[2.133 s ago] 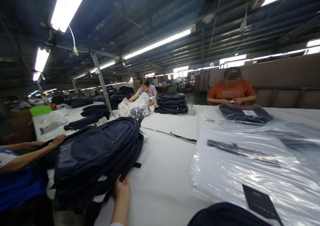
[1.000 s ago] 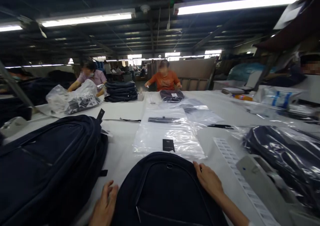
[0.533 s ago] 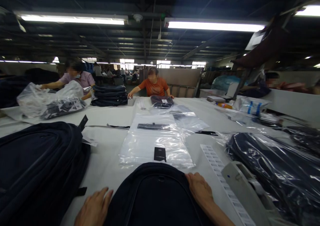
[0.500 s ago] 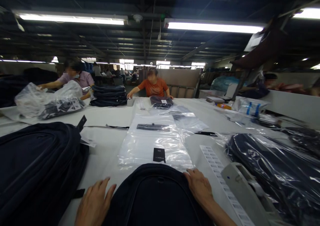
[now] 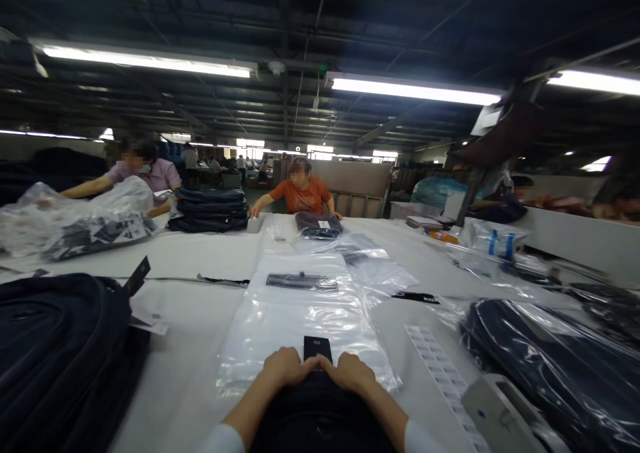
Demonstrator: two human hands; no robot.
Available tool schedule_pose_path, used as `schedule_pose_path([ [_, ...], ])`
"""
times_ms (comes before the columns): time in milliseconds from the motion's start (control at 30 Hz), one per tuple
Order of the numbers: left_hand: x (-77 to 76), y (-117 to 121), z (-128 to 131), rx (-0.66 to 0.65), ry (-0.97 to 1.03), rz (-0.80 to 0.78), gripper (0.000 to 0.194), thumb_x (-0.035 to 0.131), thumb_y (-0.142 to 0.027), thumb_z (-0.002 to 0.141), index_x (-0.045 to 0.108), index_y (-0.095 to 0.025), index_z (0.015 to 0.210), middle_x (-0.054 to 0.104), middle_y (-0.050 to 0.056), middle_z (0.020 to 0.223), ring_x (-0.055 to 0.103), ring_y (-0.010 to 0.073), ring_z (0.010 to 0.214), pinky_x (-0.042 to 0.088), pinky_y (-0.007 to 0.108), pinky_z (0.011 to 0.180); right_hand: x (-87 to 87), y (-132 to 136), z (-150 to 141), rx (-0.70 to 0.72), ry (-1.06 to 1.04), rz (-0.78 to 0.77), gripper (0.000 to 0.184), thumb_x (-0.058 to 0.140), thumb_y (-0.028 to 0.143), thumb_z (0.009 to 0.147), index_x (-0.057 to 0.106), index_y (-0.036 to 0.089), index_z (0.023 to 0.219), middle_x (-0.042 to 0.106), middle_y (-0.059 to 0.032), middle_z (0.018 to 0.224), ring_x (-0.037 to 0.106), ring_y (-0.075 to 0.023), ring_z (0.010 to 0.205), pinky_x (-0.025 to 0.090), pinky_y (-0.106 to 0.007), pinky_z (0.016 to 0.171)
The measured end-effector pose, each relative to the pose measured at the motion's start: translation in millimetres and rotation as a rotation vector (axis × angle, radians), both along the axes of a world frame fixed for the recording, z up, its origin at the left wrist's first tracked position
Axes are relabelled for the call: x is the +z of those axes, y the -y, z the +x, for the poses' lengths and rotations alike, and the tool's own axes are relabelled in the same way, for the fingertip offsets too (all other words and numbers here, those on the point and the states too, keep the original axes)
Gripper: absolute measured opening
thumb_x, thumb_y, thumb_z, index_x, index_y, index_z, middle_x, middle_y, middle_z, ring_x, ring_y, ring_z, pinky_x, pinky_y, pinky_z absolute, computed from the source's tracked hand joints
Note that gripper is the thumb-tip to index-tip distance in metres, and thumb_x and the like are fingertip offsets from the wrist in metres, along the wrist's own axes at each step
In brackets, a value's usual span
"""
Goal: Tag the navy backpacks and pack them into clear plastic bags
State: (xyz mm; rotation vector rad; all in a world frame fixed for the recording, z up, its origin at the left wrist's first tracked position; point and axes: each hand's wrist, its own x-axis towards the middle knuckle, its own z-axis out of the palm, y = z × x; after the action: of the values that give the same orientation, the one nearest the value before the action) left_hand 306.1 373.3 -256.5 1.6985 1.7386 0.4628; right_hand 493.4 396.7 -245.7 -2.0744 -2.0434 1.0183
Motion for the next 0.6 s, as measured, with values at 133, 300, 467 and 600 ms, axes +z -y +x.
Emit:
schedule_pose_path([
  [133,13.9,2.5,-10.0,-0.174,0.078,-0.079,0.058,0.047,-0.07,0.074,0.049,-0.02,0.045,0.055,0.003,0.051,0.054,0.0205,0.058,0.037,0.028,0.057,5.8,-6.0,10.1,0.036,-0.194,-0.194,0.061,0.063,0.069,0.064,0.069,0.013,0.087,0.068,-0.0189,0.107,0.062,-0.0327,0.105,0.047,-0.044,0.092],
  [300,30.6,14.6,-16.4,-0.235,0.12,-0.069,0.053,0.042,-0.06,0.08,0.042,-0.02,0.045,0.034,-0.003,0.045,0.037,0.0136,0.049,0.025,0.027,0.05,3.4,-6.7,6.8,0.044,-0.508,-0.358,0.045,0.07,0.061,0.064,0.067,0.016,0.071,0.071,-0.0053,0.073,0.067,-0.0214,0.07,0.054,-0.033,0.067],
  [467,31.5,22.2,-21.0,-0.194,0.14,-0.046,0.049,0.044,-0.054,0.081,0.047,-0.02,0.046,0.045,0.0,0.047,0.044,0.0163,0.052,0.029,0.027,0.054,-0.3,-16.6,-4.1,-0.063,-0.795,-0.227,0.046,0.071,0.059,0.065,0.063,0.016,0.08,0.068,-0.0053,0.073,0.067,-0.0202,0.068,0.054,-0.034,0.066],
  [600,31.2,18.3,-22.7,-0.231,0.232,-0.076,0.039,0.053,-0.048,0.078,0.062,-0.017,0.056,0.06,0.005,0.057,0.057,0.0223,0.061,0.04,0.03,0.062,9.6,-10.7,-8.7,-0.117,-1.006,-0.078,0.051,0.072,0.056,0.065,0.061,0.018,0.096,0.068,-0.0088,0.099,0.066,-0.0222,0.093,0.051,-0.037,0.083],
])
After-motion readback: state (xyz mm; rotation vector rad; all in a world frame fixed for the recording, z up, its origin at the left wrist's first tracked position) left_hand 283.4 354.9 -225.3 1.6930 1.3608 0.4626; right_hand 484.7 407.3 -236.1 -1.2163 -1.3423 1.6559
